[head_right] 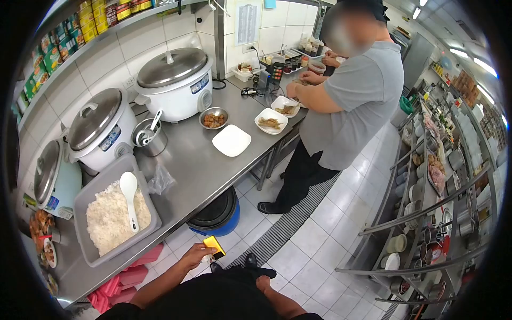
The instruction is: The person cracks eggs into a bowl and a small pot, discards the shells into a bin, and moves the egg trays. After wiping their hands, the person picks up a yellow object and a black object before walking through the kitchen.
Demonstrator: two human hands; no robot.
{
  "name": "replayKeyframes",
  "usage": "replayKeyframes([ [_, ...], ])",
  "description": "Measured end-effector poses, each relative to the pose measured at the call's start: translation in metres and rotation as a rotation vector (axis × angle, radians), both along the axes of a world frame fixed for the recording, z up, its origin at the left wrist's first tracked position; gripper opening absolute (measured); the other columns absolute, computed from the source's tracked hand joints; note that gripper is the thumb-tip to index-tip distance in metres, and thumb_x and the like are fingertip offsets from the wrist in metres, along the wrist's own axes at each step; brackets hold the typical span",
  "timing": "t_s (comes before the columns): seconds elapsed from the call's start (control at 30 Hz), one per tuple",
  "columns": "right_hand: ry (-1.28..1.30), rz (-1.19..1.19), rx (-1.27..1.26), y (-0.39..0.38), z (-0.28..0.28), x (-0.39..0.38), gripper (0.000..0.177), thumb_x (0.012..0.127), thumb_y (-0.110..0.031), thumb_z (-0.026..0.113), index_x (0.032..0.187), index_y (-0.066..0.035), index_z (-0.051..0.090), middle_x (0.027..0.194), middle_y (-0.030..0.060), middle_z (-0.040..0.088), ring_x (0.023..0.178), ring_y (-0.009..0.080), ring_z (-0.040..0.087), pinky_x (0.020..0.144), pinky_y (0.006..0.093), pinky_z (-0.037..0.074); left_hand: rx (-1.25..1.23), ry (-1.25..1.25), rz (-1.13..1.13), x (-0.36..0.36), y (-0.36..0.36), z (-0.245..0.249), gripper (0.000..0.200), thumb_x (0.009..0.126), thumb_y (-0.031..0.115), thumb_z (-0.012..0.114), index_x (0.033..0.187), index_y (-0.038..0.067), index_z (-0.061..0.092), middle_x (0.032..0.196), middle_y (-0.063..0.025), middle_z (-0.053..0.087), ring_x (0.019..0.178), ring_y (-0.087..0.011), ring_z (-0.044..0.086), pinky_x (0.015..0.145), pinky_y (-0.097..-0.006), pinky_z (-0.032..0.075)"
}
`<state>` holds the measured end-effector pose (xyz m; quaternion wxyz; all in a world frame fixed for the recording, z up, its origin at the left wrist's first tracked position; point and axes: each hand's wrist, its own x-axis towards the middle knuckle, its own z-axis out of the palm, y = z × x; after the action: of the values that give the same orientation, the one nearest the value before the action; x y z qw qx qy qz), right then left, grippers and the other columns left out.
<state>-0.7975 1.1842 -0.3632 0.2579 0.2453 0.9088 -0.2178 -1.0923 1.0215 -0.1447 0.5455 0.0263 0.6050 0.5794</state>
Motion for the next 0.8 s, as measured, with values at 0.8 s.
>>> replayKeyframes([
  [0.8,0.364,-0.081,-0.15,0.012,0.087,0.065,0.023,0.08,-0.01,0.059,0.099,0.001,0.066,0.092,0.0193,0.069,0.084,0.0336,0.068,0.074,0.0436,0.054,0.011,0.001,0.003,0.002,0.002,-0.002,0.041,0.081,0.027,0.078,0.107,-0.003,0.068,0.097,-0.0073,0.069,0.097,-0.0161,0.061,0.097,-0.0314,0.038],
])
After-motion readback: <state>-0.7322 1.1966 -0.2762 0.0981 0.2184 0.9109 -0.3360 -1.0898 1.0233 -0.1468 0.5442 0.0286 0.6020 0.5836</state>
